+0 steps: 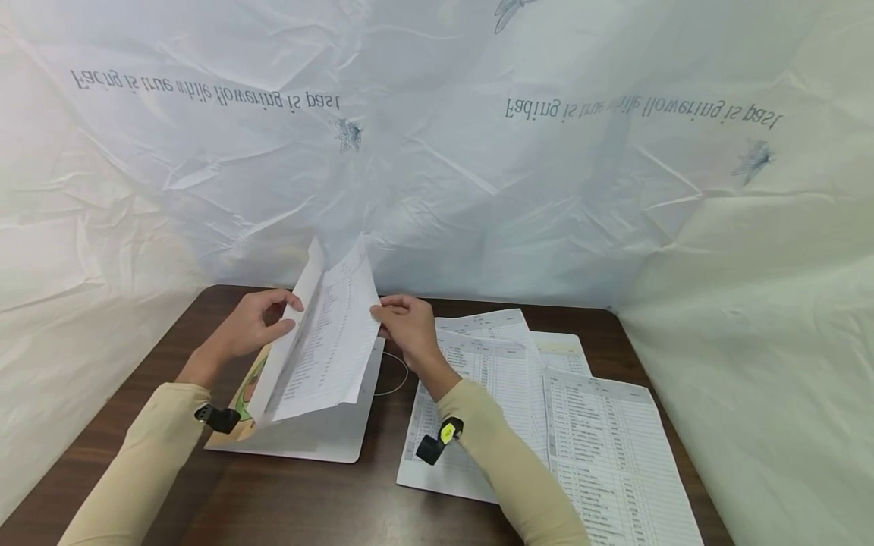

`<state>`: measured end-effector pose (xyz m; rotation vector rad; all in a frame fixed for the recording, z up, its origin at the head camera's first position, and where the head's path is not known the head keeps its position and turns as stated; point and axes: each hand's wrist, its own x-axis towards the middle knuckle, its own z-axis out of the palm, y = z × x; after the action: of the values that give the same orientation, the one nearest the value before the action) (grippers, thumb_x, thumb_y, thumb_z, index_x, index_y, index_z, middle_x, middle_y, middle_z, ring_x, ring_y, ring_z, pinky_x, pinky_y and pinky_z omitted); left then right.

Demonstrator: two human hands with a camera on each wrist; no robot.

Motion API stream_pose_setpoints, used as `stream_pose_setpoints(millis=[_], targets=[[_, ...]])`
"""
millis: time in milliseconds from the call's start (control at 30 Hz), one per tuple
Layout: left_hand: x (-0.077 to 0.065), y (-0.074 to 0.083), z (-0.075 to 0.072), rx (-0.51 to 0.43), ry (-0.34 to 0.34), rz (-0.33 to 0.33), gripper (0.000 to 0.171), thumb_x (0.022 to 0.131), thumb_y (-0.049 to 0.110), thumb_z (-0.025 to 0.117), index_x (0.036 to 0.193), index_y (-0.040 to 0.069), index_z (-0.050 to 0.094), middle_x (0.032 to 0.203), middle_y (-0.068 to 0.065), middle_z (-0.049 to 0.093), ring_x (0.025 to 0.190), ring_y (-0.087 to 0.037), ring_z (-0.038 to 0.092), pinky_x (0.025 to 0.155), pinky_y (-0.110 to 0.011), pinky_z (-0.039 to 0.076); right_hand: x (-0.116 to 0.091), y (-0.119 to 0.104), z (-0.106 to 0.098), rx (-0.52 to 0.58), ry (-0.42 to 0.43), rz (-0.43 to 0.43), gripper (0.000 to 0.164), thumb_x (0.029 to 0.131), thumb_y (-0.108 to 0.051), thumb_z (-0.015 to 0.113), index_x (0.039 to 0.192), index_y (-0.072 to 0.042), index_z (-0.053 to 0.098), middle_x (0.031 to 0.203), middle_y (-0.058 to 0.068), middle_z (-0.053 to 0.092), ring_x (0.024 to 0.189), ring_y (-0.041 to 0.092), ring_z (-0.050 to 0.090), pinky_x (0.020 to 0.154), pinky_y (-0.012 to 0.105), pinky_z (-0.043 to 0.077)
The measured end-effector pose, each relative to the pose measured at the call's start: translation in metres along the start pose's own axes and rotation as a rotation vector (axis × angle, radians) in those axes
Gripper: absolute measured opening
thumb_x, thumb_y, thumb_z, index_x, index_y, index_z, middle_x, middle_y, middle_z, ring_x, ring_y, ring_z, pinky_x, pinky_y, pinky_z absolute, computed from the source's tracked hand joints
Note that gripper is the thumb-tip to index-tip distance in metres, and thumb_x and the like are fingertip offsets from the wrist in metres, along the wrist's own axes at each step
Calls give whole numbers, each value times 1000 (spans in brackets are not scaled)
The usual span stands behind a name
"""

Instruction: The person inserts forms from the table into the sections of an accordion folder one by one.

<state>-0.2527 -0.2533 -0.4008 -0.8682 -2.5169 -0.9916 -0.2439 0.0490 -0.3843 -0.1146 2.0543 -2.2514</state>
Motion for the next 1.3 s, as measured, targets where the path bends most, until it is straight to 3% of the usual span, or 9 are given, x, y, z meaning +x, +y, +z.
stream_pose_setpoints(millis=[200,567,700,967,1300], targets=[[-1,1,-2,13,3,4,15,89,6,67,105,7,67,85,0,59,72,-12,48,62,-28,40,-1,4,5,-39,-54,28,27,92,-10,75,117,1,70,104,14,75,83,16,74,75,34,60],[-2,0,-2,-19,5,12,15,88,5,67,104,7,66,87,0,60,73,-23,53,63,-27,41,-3,5,9,-77,-189,32,37,93,-3,71,129,2,65,108,18,72,76,15,72,71,32,60],[-1,0,-2,-40,1,12,16,88,5,67,104,5,65,87,-1,61,73,-28,54,63,-27,42,-3,5,11,-96,-202,24,37,93,-4,71,129,2,65,108,19,72,77,14,72,72,32,60],[0,0,-2,-42,6,10,17,88,5,67,105,3,66,90,-2,63,75,-15,53,64,-30,44,1,9,16,-114,-204,30,37,93,-6,72,129,0,65,108,18,72,79,15,73,77,38,60],[-2,-2,-1,-42,15,21,17,87,4,68,104,6,65,88,-1,61,74,-12,52,62,-27,43,3,12,32,-149,-198,18,34,92,-6,74,125,1,68,108,18,74,80,20,75,74,34,61]])
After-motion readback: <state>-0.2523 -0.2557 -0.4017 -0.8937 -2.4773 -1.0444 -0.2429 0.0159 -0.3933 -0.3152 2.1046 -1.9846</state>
